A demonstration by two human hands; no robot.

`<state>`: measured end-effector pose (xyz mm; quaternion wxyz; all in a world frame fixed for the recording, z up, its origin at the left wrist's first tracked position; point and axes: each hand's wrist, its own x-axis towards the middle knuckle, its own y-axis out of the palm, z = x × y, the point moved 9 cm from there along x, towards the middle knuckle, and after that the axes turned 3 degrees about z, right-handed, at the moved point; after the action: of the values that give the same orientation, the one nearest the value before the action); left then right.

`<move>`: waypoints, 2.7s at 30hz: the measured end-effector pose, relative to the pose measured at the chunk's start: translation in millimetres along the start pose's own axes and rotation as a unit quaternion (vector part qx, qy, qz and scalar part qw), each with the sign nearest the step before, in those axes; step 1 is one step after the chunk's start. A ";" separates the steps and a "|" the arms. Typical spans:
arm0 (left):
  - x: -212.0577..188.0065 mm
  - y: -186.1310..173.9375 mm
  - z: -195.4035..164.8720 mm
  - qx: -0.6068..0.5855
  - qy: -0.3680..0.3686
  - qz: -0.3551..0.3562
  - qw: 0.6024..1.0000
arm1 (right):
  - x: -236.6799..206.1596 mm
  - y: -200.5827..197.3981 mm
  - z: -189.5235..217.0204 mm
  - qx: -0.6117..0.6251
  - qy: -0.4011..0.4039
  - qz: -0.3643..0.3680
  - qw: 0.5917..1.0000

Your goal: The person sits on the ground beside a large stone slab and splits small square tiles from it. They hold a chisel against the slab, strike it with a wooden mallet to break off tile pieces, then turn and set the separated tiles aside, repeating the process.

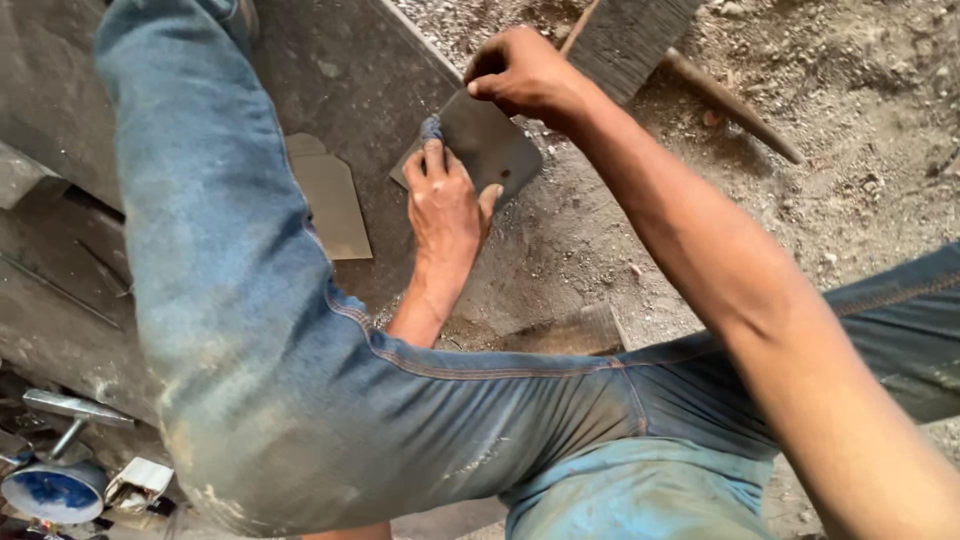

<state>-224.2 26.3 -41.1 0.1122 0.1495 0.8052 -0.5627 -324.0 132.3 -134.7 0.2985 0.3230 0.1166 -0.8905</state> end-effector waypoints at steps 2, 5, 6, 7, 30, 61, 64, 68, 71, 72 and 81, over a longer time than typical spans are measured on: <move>0.6 0.8 0.7 -0.002 -0.006 -0.005 1.000 | 8.9 -4.5 2.6 -0.042 0.019 -0.008 0.999; 1.0 4.1 2.8 -0.009 -0.017 -0.003 1.000 | 9.7 -3.8 1.7 -0.058 0.037 0.016 0.998; 0.7 4.9 3.1 -0.011 -0.017 -0.001 1.000 | 8.7 -2.9 -0.1 -0.054 0.042 0.029 0.997; 0.3 5.9 3.0 -0.013 -0.016 0.000 1.000 | 8.5 -3.9 -1.3 -0.067 0.042 0.025 0.997; 1.5 11.1 3.4 -0.005 -0.025 0.021 0.999 | 14.6 -2.9 -14.3 -0.069 0.068 0.046 0.994; 3.2 5.4 2.3 -0.001 -0.035 0.021 0.999 | -70.5 -6.2 -73.7 0.055 0.124 0.020 0.990; 3.6 6.3 2.8 -0.003 -0.036 0.025 0.999 | -70.0 -5.6 -71.4 0.058 0.112 0.024 0.992; 4.0 6.2 1.9 0.002 -0.033 0.028 0.999 | -69.8 -7.3 -68.7 0.065 0.108 0.022 0.992; 3.4 5.4 1.5 0.001 -0.031 0.028 0.999 | -69.9 -8.6 -66.8 0.051 0.106 0.019 0.993; 2.9 5.1 1.7 0.001 -0.032 0.028 0.999 | -69.8 -8.6 -66.3 0.043 0.106 0.020 0.993; 4.4 8.8 3.2 0.004 -0.033 0.038 0.999 | -71.4 -9.9 -66.0 0.057 0.106 0.017 0.993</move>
<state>-225.0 26.6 -51.4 0.1597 0.1620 0.7927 -0.5656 -252.9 199.2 -138.9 0.2809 0.4341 0.0909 -0.8511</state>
